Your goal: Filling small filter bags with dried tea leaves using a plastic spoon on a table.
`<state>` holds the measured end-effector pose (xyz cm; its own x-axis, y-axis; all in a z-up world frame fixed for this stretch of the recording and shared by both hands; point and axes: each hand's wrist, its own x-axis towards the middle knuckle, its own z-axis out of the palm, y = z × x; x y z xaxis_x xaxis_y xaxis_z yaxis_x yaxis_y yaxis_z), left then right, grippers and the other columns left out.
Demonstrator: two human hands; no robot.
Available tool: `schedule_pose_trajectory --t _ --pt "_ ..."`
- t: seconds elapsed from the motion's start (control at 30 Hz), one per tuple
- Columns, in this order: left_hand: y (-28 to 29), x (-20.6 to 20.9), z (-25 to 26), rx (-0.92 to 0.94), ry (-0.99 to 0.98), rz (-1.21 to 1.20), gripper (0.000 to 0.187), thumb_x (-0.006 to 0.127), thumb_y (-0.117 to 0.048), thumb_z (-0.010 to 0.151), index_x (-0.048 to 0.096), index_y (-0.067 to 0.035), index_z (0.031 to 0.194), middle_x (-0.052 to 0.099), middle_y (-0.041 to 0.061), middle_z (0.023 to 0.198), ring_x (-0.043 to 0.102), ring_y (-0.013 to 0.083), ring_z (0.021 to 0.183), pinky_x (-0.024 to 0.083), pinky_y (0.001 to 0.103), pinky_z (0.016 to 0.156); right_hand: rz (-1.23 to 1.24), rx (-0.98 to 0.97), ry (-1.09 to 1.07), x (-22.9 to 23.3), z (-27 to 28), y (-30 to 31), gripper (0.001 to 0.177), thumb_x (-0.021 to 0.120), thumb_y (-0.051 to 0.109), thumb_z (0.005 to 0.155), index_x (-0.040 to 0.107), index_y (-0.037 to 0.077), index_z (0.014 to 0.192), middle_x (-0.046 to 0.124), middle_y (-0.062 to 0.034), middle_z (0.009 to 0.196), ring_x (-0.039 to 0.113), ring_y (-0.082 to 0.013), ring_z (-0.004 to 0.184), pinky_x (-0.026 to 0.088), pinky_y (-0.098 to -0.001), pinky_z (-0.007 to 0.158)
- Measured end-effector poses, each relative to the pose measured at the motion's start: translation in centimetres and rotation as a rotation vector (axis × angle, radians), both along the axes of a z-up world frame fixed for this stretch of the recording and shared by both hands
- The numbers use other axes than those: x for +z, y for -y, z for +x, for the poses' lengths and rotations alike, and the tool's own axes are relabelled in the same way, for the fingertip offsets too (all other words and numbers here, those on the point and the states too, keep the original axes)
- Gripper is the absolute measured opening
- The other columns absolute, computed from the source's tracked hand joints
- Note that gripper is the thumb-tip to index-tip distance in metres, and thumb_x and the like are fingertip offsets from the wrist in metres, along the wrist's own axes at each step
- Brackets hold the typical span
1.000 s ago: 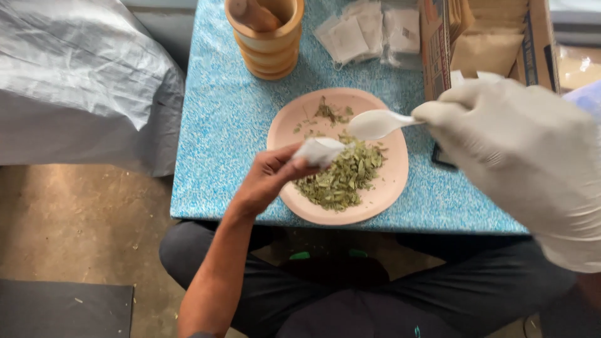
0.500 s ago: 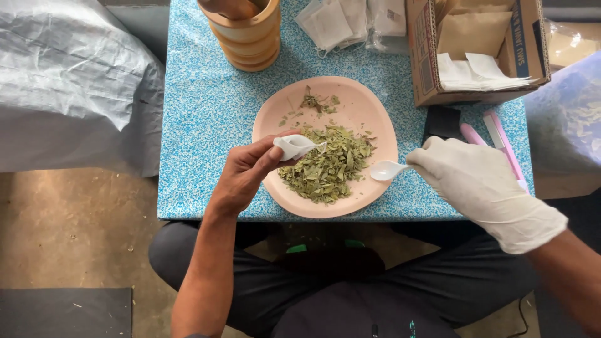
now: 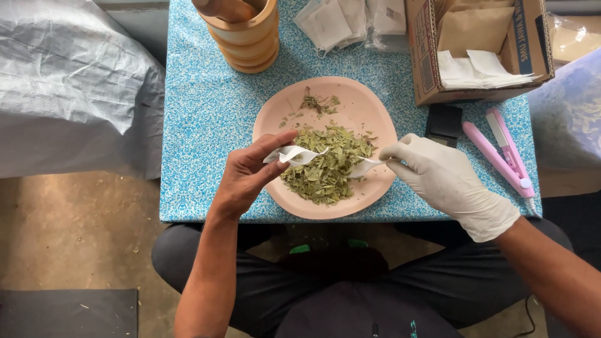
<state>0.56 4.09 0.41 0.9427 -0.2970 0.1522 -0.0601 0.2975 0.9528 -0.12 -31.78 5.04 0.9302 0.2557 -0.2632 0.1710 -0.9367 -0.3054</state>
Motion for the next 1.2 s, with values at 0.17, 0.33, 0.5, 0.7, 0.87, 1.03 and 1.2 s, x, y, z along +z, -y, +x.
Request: schedule_pose_trajectory --t 0.17,0.33,0.5,0.7,0.87,1.03,1.2 --pt "0.3 0.3 0.1 -0.002 -0.007 0.005 0.05 0.079 0.0 0.101 0.069 0.008 0.149 0.076 0.023 0.128 0.067 0.0232 0.124 0.061 0.045 0.107 0.093 -0.072 -0.074 -0.1 0.2 0.5 0.022 0.068 0.028 0.111 0.076 0.037 0.129 0.074 0.0073 0.12 0.075 -0.019 0.101 0.063 -0.038 0.088" --pt "0.1 0.4 0.0 -0.014 -0.002 0.018 0.046 0.078 -0.002 0.102 0.071 0.007 0.147 0.075 0.022 0.126 0.065 0.0223 0.124 0.059 0.044 0.108 0.176 -0.162 -0.126 2.0 0.4 0.5 0.025 0.069 0.026 0.111 0.08 0.035 0.131 0.078 0.0051 0.123 0.074 -0.0193 0.099 0.058 -0.0416 0.102" --pt "-0.2 1.0 -0.1 -0.073 0.071 0.198 0.042 0.075 -0.012 0.107 0.069 0.0 0.147 0.07 0.017 0.14 0.067 0.029 0.136 0.061 0.039 0.115 0.042 -0.061 -0.03 3.8 0.8 1.2 0.026 0.058 0.044 0.111 0.079 0.036 0.126 0.078 0.0149 0.119 0.073 -0.0107 0.109 0.026 -0.059 0.125" --pt "-0.1 0.7 -0.2 -0.057 0.103 0.274 0.045 0.074 -0.009 0.107 0.068 -0.002 0.151 0.068 0.014 0.137 0.07 0.0251 0.127 0.067 0.031 0.102 0.054 -0.005 0.054 4.7 1.4 1.7 0.025 0.066 0.04 0.11 0.082 0.029 0.126 0.077 0.0063 0.108 0.076 -0.0168 0.097 0.053 -0.0384 0.081" --pt "-0.1 0.5 -0.2 -0.041 0.136 0.308 0.043 0.074 -0.006 0.107 0.069 -0.004 0.15 0.068 0.013 0.138 0.071 0.0248 0.126 0.068 0.03 0.099 0.099 -0.073 0.008 7.3 1.4 1.1 0.022 0.07 0.036 0.108 0.084 0.031 0.124 0.078 0.0096 0.104 0.074 -0.0112 0.096 0.048 -0.0324 0.089" --pt "0.3 0.8 -0.2 -0.021 0.193 0.363 0.042 0.074 -0.011 0.108 0.069 -0.009 0.15 0.069 0.012 0.141 0.072 0.0269 0.131 0.071 0.033 0.1 0.13 -0.039 0.054 8.5 1.3 0.6 0.021 0.073 0.033 0.107 0.086 0.032 0.124 0.076 0.0101 0.094 0.07 -0.0105 0.081 0.048 -0.0314 0.079" --pt "0.7 0.3 -0.2 0.048 0.328 0.428 0.045 0.074 -0.003 0.107 0.069 -0.009 0.151 0.071 0.009 0.137 0.074 0.0244 0.129 0.067 0.033 0.104 0.237 0.167 0.188 8.6 1.1 0.2 0.023 0.074 0.024 0.106 0.083 0.028 0.126 0.079 0.0109 0.104 0.072 -0.0102 0.091 0.051 -0.0313 0.074"
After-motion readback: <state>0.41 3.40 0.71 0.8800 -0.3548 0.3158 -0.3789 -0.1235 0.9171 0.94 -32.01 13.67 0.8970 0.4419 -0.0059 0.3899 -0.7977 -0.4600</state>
